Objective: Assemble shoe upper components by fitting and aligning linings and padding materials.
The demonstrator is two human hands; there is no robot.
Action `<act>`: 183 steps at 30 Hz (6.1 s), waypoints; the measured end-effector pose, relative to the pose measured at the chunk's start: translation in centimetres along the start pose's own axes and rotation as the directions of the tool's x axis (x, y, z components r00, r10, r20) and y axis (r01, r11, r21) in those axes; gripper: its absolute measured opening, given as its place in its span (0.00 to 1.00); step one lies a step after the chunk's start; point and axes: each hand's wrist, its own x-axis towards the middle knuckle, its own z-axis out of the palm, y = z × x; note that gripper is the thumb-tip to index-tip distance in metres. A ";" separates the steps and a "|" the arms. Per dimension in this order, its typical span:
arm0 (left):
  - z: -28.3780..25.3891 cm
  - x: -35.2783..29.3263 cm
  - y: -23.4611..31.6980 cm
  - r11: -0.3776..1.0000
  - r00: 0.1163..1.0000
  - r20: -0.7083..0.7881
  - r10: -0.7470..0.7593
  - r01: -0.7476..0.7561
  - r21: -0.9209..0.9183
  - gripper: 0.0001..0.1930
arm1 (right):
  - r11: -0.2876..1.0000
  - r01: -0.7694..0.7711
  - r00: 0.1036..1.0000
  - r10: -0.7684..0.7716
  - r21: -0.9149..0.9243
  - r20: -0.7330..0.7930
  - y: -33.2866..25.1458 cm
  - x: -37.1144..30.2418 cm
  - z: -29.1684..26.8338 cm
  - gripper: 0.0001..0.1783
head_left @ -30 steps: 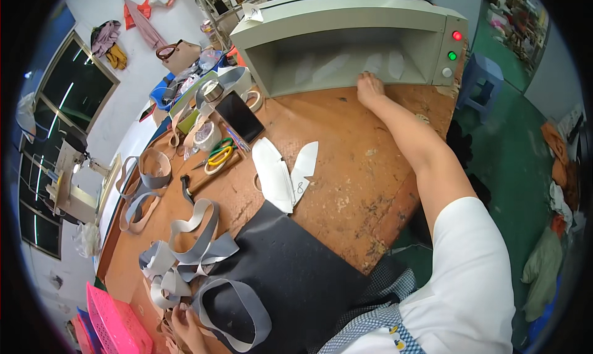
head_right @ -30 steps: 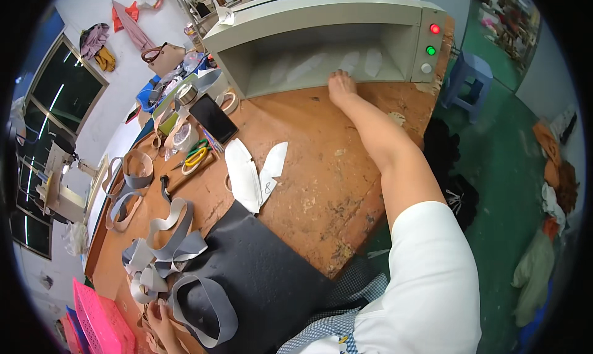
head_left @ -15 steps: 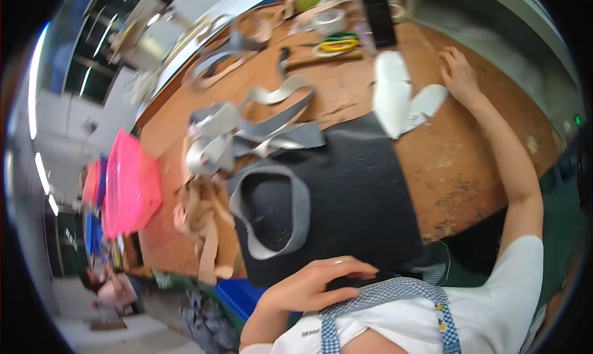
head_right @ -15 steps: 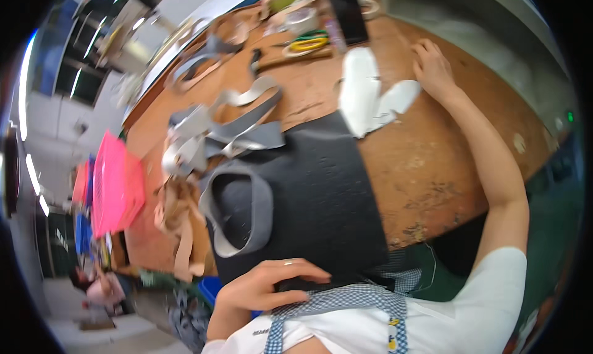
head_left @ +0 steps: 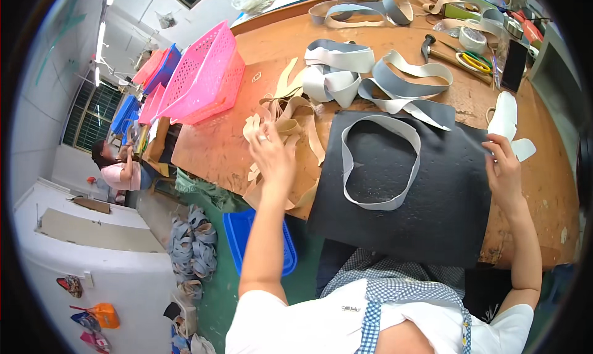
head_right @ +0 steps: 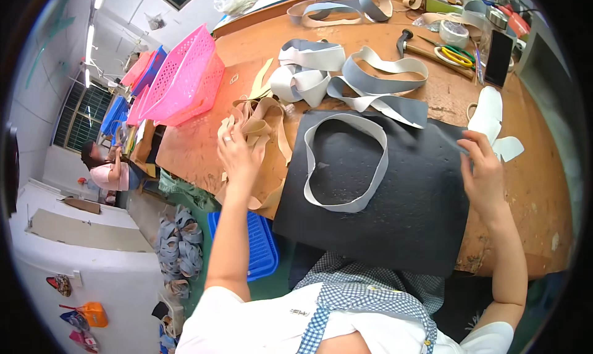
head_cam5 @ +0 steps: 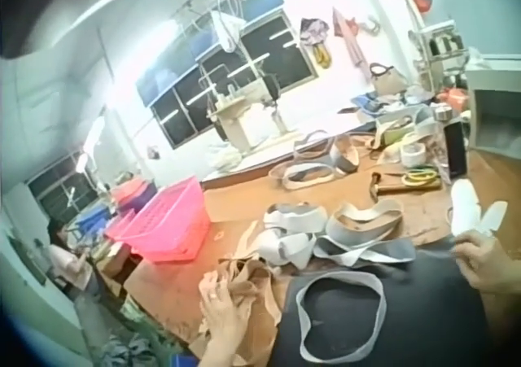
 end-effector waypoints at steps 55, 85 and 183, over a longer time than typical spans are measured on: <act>-12.2 5.4 10.3 0.159 0.349 0.605 0.716 0.762 -0.628 0.10 | 0.221 -0.755 0.581 -0.211 0.617 0.786 -9.8 3.7 0.4 0.14; -10.8 -3.8 11.4 -0.158 0.365 0.675 0.641 0.924 -0.350 0.08 | 0.677 0.073 0.982 -0.176 0.733 0.064 -19.3 4.2 -15.0 0.13; -11.0 -2.2 7.8 -0.142 0.616 0.682 0.394 0.774 -0.617 0.20 | -0.483 -0.521 0.735 0.167 0.704 0.658 -15.0 -3.8 9.7 0.20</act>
